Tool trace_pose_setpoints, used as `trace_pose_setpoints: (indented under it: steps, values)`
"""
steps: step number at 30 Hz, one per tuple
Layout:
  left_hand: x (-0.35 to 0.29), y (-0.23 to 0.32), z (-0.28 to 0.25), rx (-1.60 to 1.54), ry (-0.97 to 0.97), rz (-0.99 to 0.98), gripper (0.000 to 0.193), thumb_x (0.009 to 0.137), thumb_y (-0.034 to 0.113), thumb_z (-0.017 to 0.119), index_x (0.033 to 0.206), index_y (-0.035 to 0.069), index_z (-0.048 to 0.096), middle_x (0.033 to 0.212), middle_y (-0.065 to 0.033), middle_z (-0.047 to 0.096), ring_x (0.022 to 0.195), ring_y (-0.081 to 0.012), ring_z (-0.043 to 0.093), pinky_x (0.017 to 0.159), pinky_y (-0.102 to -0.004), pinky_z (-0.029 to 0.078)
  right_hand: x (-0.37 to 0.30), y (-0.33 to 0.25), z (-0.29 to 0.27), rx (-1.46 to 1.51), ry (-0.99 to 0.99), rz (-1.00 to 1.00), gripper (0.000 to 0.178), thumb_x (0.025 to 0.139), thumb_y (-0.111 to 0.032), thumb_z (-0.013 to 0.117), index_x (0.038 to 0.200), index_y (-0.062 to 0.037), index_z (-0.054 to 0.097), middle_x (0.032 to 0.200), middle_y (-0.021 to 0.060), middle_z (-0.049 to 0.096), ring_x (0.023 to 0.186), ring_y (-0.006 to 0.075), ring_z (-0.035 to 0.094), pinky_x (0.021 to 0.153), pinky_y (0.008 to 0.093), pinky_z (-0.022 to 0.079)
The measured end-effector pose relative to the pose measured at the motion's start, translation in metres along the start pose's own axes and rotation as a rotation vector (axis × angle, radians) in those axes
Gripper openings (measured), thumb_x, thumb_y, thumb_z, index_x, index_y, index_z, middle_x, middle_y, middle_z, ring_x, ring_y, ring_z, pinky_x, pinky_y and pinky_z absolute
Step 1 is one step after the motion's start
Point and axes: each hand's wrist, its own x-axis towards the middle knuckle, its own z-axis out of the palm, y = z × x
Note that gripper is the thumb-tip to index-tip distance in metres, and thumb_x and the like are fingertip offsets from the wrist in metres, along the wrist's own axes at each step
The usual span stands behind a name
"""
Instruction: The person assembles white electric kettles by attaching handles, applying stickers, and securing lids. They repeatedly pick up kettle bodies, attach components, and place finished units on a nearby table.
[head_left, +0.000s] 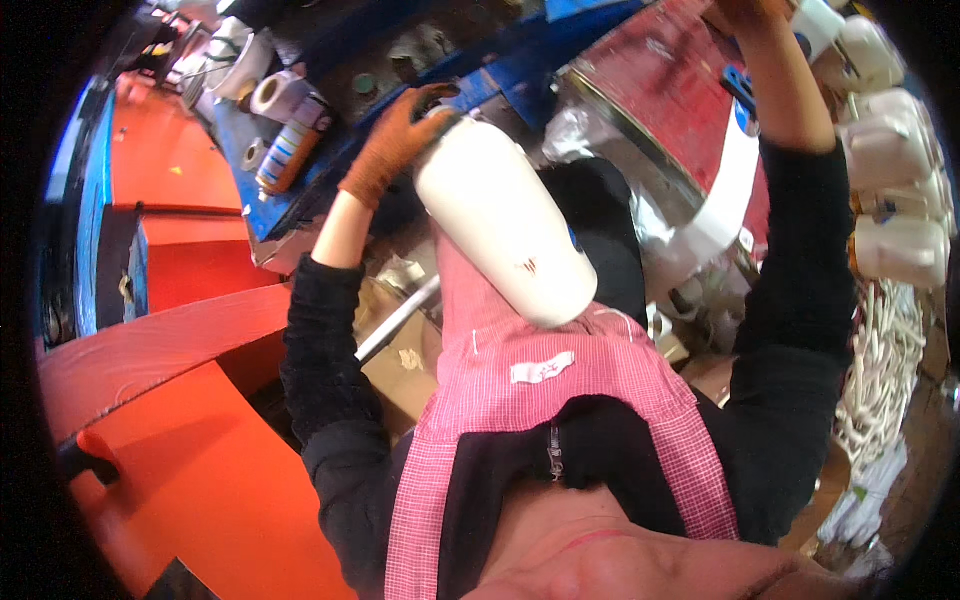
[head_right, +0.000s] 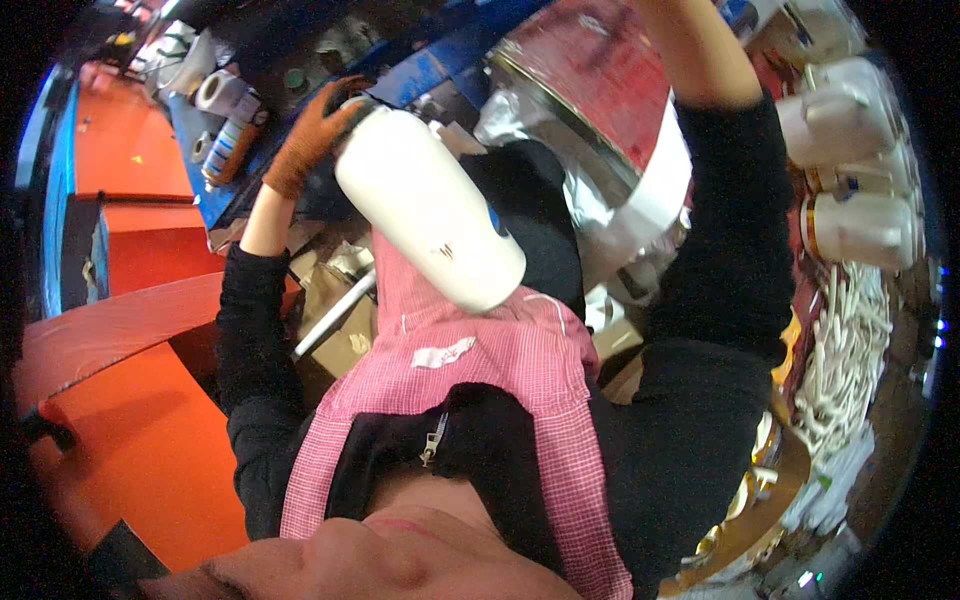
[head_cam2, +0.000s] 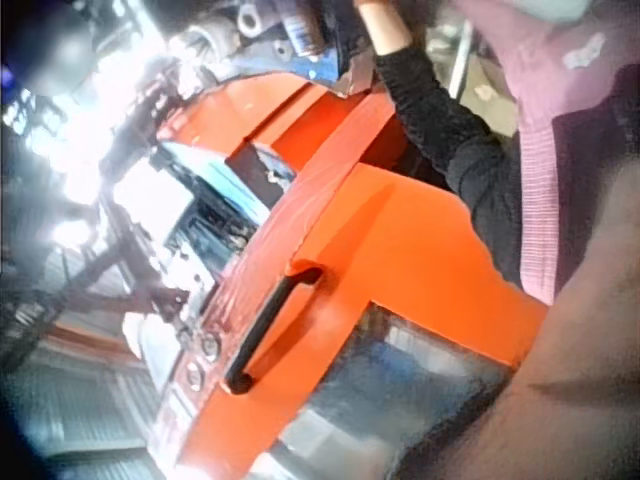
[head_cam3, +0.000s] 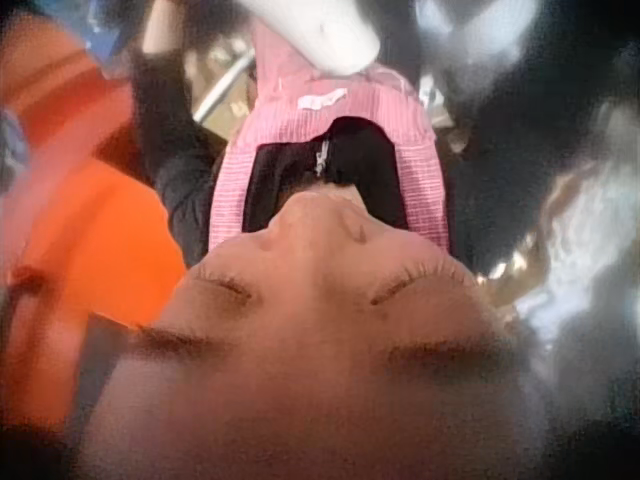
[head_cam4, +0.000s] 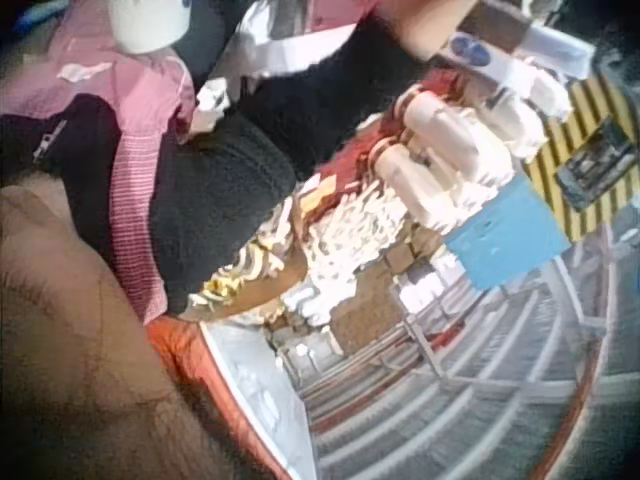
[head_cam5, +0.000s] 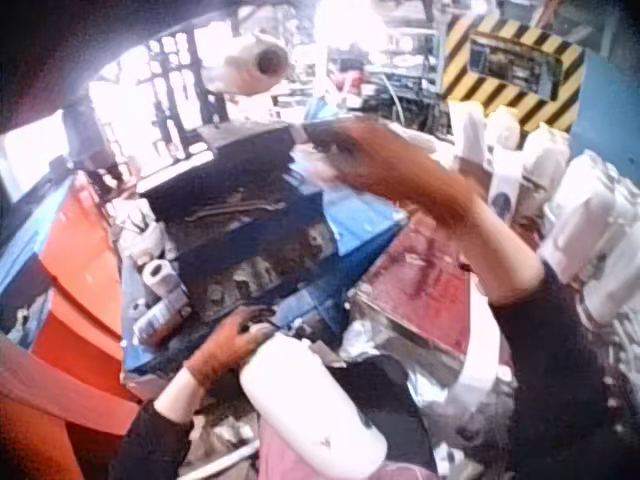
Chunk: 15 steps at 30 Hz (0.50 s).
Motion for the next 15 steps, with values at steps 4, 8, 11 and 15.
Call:
trace_pose_setpoints:
  steps: [4, 8, 11, 15]
  values:
    - [0.022, -0.034, 0.013, -0.126, -0.283, -0.088, 0.036, 0.09, 0.03, 0.051, 0.112, 0.004, 0.061, 0.113, -0.0128, 0.061, 0.105, -0.0213, 0.054, 0.092, -0.0322, 0.041, -0.236, -0.121, -0.091, 0.083, -0.366, 0.868, 0.043, 0.084, -0.018, 0.061, 0.124, -0.0036, 0.052, 0.117, 0.0111, 0.059, 0.105, 0.02, 0.056, 0.09, 0.0309, 0.041]
    - [0.031, -0.057, 0.021, -0.056, -0.264, 0.031, 0.047, 0.086, 0.041, 0.054, 0.114, 0.004, 0.06, 0.11, -0.0145, 0.062, 0.1, -0.0235, 0.058, 0.088, -0.0327, 0.043, -0.44, -0.3, -0.187, -0.564, -0.401, 1.904, 0.038, 0.085, -0.029, 0.058, 0.112, -0.0009, 0.059, 0.105, 0.0158, 0.062, 0.092, 0.0282, 0.058, 0.084, 0.0358, 0.043]
    - [0.034, -0.055, 0.032, 0.038, -0.272, -0.03, 0.053, 0.084, 0.048, 0.056, 0.116, 0.006, 0.059, 0.111, -0.015, 0.061, 0.101, -0.0252, 0.057, 0.089, -0.0339, 0.043, -0.545, -0.424, -0.196, -0.3, -0.303, 2.232, 0.053, 0.081, -0.039, 0.06, 0.12, -0.0027, 0.054, 0.112, 0.0211, 0.058, 0.103, 0.0301, 0.056, 0.088, 0.0379, 0.041]
    - [0.04, -0.038, 0.044, -0.066, -0.255, -0.154, 0.059, 0.08, 0.052, 0.059, 0.114, 0.004, 0.059, 0.111, -0.0158, 0.06, 0.096, -0.0242, 0.057, 0.084, -0.0344, 0.044, -0.628, -0.474, -0.158, -0.585, -0.854, 2.193, 0.058, 0.08, -0.042, 0.057, 0.133, -0.0256, 0.042, 0.132, 0.0222, 0.043, 0.115, 0.0382, 0.048, 0.093, 0.0459, 0.039]
